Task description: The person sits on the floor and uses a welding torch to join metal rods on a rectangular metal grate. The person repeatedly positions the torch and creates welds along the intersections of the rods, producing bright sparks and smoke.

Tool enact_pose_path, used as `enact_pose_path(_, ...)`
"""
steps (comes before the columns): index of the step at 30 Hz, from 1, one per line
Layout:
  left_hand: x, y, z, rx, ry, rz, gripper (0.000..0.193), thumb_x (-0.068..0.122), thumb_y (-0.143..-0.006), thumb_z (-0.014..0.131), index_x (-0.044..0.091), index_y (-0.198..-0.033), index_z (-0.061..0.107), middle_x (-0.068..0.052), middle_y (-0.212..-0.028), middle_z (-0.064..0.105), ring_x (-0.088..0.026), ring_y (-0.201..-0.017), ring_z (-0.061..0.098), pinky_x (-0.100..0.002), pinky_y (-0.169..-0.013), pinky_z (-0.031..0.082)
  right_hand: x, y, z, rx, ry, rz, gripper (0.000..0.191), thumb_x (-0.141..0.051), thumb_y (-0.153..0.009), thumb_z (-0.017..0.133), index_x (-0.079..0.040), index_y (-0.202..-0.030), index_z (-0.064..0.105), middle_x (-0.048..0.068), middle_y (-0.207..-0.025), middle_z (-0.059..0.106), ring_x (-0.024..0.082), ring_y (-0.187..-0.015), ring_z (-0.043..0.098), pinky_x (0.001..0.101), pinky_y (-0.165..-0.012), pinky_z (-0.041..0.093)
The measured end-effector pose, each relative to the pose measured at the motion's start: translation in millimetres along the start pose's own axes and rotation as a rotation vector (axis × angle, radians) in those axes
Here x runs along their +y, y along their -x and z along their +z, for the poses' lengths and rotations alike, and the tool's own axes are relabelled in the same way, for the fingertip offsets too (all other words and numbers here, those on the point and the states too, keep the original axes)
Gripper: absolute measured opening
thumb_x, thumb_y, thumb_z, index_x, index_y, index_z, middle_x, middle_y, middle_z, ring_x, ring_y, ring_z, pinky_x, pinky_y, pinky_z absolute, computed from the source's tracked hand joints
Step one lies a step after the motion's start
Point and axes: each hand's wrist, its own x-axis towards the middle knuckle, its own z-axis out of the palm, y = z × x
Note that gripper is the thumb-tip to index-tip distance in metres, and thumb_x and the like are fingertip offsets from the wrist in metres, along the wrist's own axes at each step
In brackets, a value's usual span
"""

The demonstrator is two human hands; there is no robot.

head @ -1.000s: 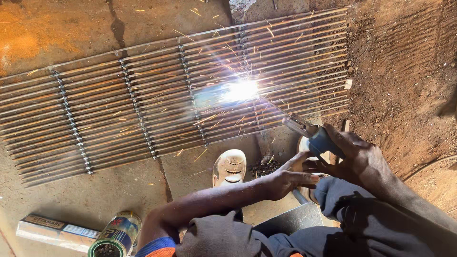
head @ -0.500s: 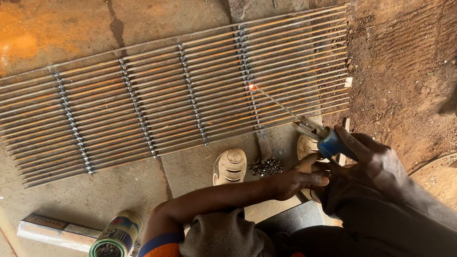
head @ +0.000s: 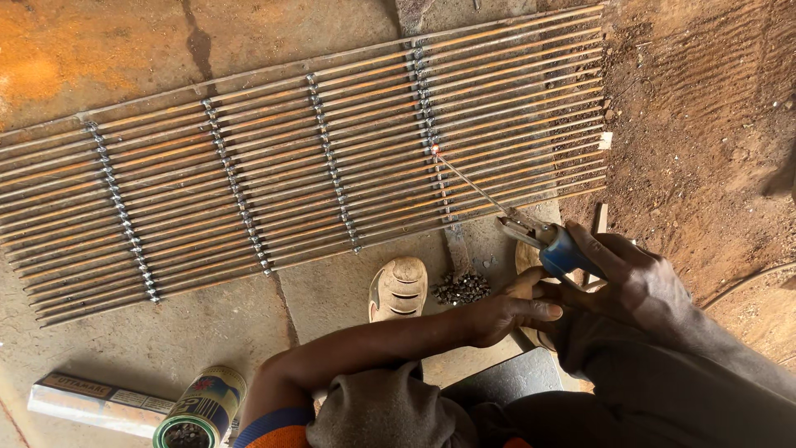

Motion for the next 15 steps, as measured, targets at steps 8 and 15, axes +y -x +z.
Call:
enact_pose_path(8, 2.1, 1.6, 1.2, 0.015, -0.018, -0.008, 0.082, 0.027, -0.098, 0.066, 0.000, -0.160, 0.020, -0.027, -0.152, 0.045, -0.040, -0.142, 0.045, -0.056, -0.114, 0.044, -6.9, 0.9, -7.8, 0.073, -0.097, -0.013, 0.090, -0.046, -0.069, 0.083, -0.012, -0.146, 0.050, 0.015, -0.106, 0.074, 0.026, -0.074, 0.076, 0.0401, -0.059, 0.066)
enact_pose_path(15, 5.0, 2.4, 3.4, 0.010, -0.020, -0.004, 0.083, 0.027, -0.097, 0.065, 0.001, -0.160, 0.018, -0.028, -0.153, 0.042, -0.041, -0.147, 0.039, -0.058, -0.116, 0.039, -3.8, -0.2, -4.0, 0.080, -0.092, -0.036, 0.091, -0.047, -0.068, 0.084, -0.009, -0.144, 0.052, 0.016, -0.104, 0.073, 0.024, -0.066, 0.075, 0.0376, -0.053, 0.065)
